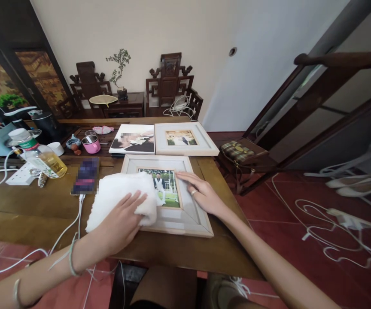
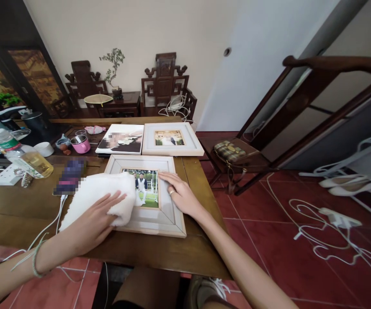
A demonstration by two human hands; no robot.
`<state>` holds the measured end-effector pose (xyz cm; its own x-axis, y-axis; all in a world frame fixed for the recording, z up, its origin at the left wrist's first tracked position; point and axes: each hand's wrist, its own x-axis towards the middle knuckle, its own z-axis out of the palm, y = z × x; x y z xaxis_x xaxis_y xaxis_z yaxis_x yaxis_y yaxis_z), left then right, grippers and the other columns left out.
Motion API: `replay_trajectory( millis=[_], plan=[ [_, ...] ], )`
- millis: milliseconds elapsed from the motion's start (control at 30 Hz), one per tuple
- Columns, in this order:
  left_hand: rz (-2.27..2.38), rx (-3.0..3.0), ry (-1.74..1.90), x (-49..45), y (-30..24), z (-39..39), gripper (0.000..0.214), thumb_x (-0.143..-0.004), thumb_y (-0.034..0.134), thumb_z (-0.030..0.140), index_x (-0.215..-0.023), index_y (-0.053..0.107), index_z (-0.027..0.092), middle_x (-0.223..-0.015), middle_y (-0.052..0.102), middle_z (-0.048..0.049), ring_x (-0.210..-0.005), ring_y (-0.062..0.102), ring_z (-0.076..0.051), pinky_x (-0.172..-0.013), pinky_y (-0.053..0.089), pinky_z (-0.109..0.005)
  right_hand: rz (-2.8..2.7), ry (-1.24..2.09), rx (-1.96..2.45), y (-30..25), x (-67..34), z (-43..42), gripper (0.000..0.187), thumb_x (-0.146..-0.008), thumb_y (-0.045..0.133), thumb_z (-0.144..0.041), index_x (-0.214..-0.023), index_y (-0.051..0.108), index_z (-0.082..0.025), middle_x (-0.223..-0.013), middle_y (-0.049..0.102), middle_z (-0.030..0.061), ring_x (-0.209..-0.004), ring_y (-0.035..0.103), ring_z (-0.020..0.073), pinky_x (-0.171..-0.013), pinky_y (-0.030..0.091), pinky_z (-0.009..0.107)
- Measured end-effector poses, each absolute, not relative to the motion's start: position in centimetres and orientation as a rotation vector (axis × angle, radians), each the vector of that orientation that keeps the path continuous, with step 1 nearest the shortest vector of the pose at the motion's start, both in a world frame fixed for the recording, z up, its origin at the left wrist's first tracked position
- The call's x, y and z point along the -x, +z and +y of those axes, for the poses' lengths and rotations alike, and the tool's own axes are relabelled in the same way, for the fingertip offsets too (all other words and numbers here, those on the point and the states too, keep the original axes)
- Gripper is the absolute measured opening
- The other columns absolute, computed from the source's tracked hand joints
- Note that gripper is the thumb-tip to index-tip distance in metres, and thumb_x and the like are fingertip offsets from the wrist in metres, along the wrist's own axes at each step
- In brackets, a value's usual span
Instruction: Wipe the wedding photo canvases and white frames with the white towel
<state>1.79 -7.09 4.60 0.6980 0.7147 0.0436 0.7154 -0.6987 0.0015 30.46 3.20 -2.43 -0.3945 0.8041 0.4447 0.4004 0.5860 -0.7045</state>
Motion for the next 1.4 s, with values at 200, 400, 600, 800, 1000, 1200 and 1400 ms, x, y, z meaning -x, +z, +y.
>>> replay_trajectory(
  millis=[200, 400, 600, 800, 1000, 1200, 1400],
  plan=[
    [-1.308, 2.754, -0.087, -1.2, 4.7, -1.0, 0.023, -0.092, 0.047, 0.018, -0.102, 0.067, 0.013, -0.148, 0.040, -0.0160, -0.141, 0.030, -0.031, -0.115, 0.023, -0.053, -2.027, 0.645, 0.961, -2.6, -30.5, 3.2, 0.054, -0.077, 0.043, -0.008, -0.123, 0.064, -0.026, -0.133, 0.061, 0.0044, -0.128, 0.052, 0.0240, -0.113, 0.035, 0.052],
    [-1.354, 2.672, -0.229, -0.3, 4.6, 4.6, 0.029, -0.096, 0.041, 0.020, -0.108, 0.065, 0.011, -0.147, 0.040, -0.0174, -0.141, 0.029, -0.029, -0.114, 0.025, -0.049, -2.031, 0.654, 0.967, -2.6, -30.6, 3.1, 0.054, -0.076, 0.043, -0.008, -0.123, 0.064, -0.026, -0.132, 0.062, 0.0046, -0.128, 0.052, 0.0239, -0.112, 0.035, 0.052],
    [-1.255, 2.744, -0.149, -0.1, 4.2, 2.2, 0.025, -0.095, 0.042, 0.017, -0.098, 0.066, 0.011, -0.145, 0.044, -0.0169, -0.139, 0.035, -0.028, -0.114, 0.029, -0.047, -2.011, 0.684, 0.965, -2.2, -30.6, 3.1, 0.055, -0.077, 0.044, -0.007, -0.123, 0.064, -0.028, -0.133, 0.061, 0.0022, -0.128, 0.052, 0.0233, -0.113, 0.035, 0.052],
    [-1.168, 2.829, 0.007, -0.7, 5.0, -4.4, 0.021, -0.092, 0.047, 0.015, -0.102, 0.065, 0.013, -0.145, 0.043, -0.0168, -0.139, 0.035, -0.028, -0.115, 0.031, -0.044, -2.007, 0.683, 0.971, -2.0, -30.5, 3.0, 0.055, -0.077, 0.043, -0.007, -0.123, 0.064, -0.027, -0.133, 0.061, 0.0033, -0.128, 0.052, 0.0226, -0.113, 0.035, 0.051],
    [-1.180, 2.818, -0.066, -0.5, 5.3, -3.1, 0.020, -0.093, 0.047, 0.018, -0.101, 0.066, 0.014, -0.146, 0.044, -0.0153, -0.138, 0.036, -0.028, -0.113, 0.033, -0.044, -2.029, 0.665, 0.969, -2.3, -30.6, 3.1, 0.054, -0.077, 0.042, -0.007, -0.124, 0.064, -0.024, -0.133, 0.061, 0.0056, -0.128, 0.052, 0.0229, -0.112, 0.036, 0.052],
    [-1.266, 2.743, -0.176, 0.4, 4.7, 3.6, 0.026, -0.096, 0.044, 0.021, -0.106, 0.066, 0.012, -0.150, 0.037, -0.0159, -0.140, 0.032, -0.028, -0.115, 0.029, -0.046, -2.038, 0.634, 0.957, -2.4, -30.6, 3.1, 0.055, -0.077, 0.044, -0.008, -0.125, 0.062, -0.027, -0.134, 0.060, 0.0040, -0.128, 0.052, 0.0234, -0.112, 0.036, 0.052],
    [-1.203, 2.752, -0.166, 0.2, 4.2, 2.0, 0.026, -0.095, 0.043, 0.018, -0.099, 0.068, 0.014, -0.147, 0.042, -0.0134, -0.139, 0.034, -0.027, -0.113, 0.032, -0.046, -2.091, 0.599, 0.965, -2.4, -30.6, 3.1, 0.056, -0.081, 0.043, -0.009, -0.131, 0.058, -0.029, -0.137, 0.057, 0.0028, -0.131, 0.049, 0.0237, -0.113, 0.036, 0.053]
  ],
)
